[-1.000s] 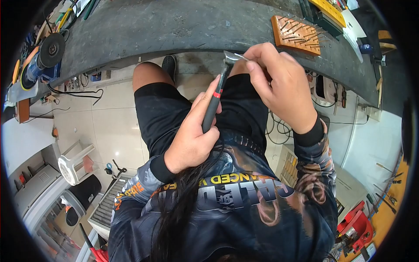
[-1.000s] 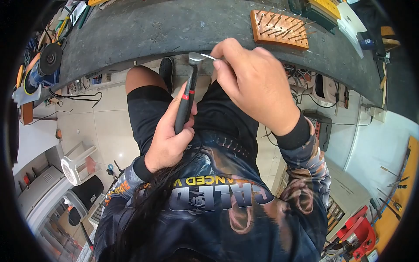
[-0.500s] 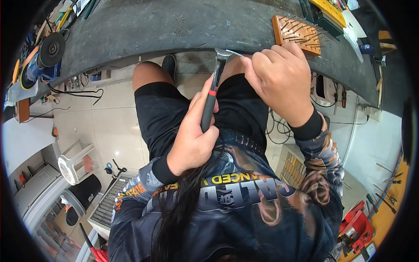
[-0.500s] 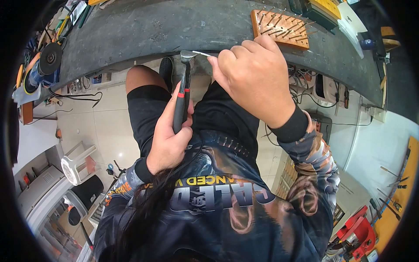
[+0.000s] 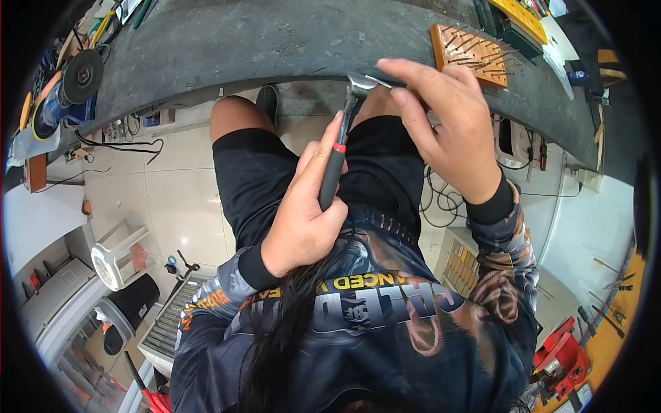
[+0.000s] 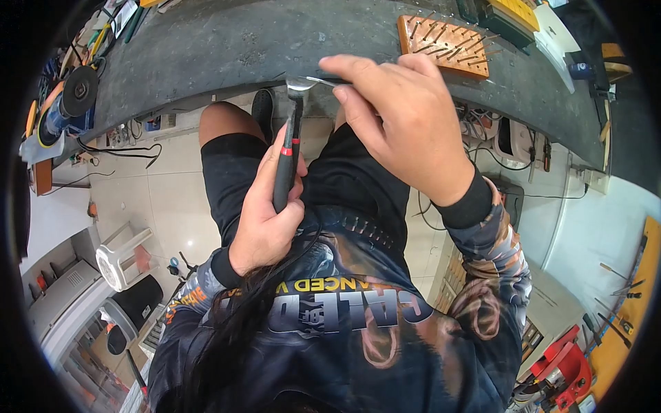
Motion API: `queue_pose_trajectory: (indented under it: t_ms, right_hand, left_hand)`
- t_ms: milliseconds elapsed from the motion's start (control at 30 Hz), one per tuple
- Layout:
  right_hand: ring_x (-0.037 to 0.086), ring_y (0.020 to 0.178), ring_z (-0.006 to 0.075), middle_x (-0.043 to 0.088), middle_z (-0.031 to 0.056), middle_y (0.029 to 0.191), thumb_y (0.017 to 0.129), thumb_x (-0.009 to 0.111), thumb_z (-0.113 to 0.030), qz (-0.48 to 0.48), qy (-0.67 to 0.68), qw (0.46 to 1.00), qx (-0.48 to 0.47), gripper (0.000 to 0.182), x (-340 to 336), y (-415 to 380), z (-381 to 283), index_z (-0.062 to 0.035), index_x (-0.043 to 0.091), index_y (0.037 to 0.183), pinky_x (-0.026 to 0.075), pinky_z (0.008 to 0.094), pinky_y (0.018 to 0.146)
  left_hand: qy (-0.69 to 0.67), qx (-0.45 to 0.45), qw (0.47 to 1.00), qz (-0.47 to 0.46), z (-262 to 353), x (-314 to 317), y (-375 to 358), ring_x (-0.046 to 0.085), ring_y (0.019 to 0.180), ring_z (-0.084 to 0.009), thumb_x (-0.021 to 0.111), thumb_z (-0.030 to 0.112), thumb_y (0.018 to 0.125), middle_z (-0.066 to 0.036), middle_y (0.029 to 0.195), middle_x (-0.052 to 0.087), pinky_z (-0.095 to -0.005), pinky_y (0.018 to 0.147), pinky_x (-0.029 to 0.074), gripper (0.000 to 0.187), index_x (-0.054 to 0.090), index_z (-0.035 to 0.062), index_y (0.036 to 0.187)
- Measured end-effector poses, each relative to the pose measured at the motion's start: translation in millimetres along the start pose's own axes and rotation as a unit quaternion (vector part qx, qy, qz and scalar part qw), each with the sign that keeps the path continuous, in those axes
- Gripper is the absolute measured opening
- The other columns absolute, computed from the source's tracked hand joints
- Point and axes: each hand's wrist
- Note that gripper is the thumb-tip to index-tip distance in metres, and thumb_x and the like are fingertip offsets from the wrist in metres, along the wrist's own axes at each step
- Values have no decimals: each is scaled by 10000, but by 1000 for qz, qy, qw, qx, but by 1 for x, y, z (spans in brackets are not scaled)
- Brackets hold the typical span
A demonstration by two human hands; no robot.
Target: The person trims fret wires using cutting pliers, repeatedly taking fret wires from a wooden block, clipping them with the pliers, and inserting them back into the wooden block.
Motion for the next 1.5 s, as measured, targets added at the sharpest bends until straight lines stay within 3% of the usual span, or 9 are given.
queue_pose_trajectory:
  t_ms: [333,533,700,933,1000,1233,1333,1400,1500]
  right_hand:
    - [757,860,247,800,31,939,1066,761,-58,-25,35,999,-5,278,5,-7,4,-116,775,1337,517,420,948]
    - [754,848,255,788,43,932,1060,784,-92,-21,32,999,-20,247,6,-6,5,-110,772,1306,517,426,914]
    - [684,767,265,683,37,808,970,876,-241,-3,-115,992,-43,224,3,-5,8,-121,693,921,482,429,825]
    - [674,769,264,671,33,778,950,882,-245,4,-184,980,-78,333,10,-1,4,-131,619,781,512,436,875]
    - [670,766,265,659,39,750,951,881,-234,24,-182,980,-72,324,18,-3,4,-128,624,784,522,444,899]
    - [671,792,271,672,37,769,961,880,-247,19,-178,981,-72,327,13,6,1,-128,620,803,518,443,902]
    - [679,846,257,692,23,847,963,887,-250,28,-152,987,-46,247,7,9,-3,-129,683,893,514,423,922]
    - [707,947,250,716,31,960,962,887,-171,79,78,991,69,158,16,7,-7,-115,753,1025,517,409,960]
    - [733,1029,275,737,63,1039,963,868,-59,104,250,958,91,180,37,1,-1,-75,780,1119,542,402,979]
  left_hand:
    - [13,-24,999,-27,5,-2,1,589,1008,-213,514,-130,834,-130,1286,537,-338,979,562,1106,288,139,1883]
    - [24,-17,999,-33,3,-2,1,575,1091,-252,502,-127,834,-132,1234,518,-339,1109,492,1088,286,97,1876]
    - [-1,-6,1000,-11,1,1,1,555,1138,-265,488,-131,814,-133,1200,496,-336,1165,440,1088,285,58,1867]
    - [-35,-38,999,-15,-3,5,-2,547,1146,-255,498,-130,812,-123,1198,491,-328,1160,437,1095,285,64,1868]
    - [-57,-61,997,7,-6,8,-3,486,1016,-107,486,-114,797,-32,1298,542,-234,878,461,1088,321,58,1858]
    - [-76,-68,995,12,-1,1,-2,521,1015,-118,506,-108,805,-33,1295,546,-247,871,473,1066,334,49,1845]
    - [-253,-111,961,-30,3,-5,-1,539,974,-138,549,-85,811,-51,1297,548,-265,844,493,1068,319,54,1845]
    - [-348,-151,922,-80,11,-11,2,583,951,-151,576,-88,858,-82,1326,551,-295,837,531,1081,242,79,1873]
    - [-410,-155,889,-134,7,-13,3,630,998,-185,575,-82,859,-117,1362,571,-337,839,570,1082,237,92,1872]
Point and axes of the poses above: each hand's wrist, its own y-axis towards the middle knuckle, its own x-axis out of the palm, z = x × y
